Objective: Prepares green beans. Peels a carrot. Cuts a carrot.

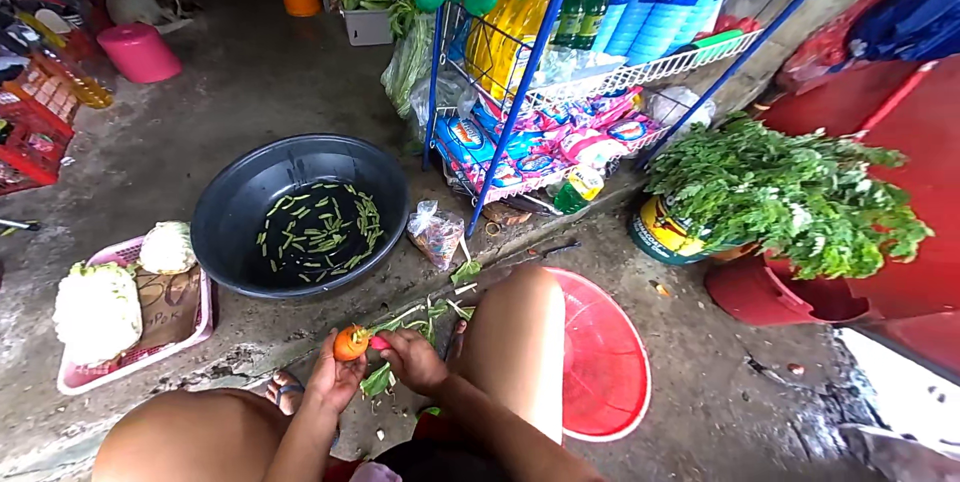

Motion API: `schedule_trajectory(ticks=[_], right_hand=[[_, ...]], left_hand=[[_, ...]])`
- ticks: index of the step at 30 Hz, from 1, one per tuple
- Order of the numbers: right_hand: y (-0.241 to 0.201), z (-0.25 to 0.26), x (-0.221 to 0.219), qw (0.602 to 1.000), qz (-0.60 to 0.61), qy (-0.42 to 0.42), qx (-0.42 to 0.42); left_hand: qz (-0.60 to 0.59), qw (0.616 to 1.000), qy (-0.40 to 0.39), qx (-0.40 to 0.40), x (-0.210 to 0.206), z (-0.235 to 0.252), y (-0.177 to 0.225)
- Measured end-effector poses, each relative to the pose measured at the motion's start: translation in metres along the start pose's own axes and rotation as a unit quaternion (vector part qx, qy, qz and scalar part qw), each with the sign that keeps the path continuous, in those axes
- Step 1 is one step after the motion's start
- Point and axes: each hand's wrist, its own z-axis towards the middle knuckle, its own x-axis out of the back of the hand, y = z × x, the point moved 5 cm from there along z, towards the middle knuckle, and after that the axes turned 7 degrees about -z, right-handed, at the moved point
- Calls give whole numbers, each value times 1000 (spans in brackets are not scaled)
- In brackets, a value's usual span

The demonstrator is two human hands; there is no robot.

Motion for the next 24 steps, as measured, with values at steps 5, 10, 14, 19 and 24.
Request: schedule_trajectory(ticks=[5,10,14,19,24], right_hand=[[-18,-13,-23,971,167,-52,-166],[-6,-10,-15,993,71,-17,-96],[-5,-19,-28,920,258,-62,-288],[33,-18,-39,854,277,-118,-425],[12,-14,-15,811,375,-80,-442]], left_hand=[[-15,998,36,-40,7,5,-6],[4,1000,22,-4,8,4,-4],[7,999,19,-33,6,1,-14],[5,999,24,-35,8,3,-12],[180,972,-34,-149,0,2,12]])
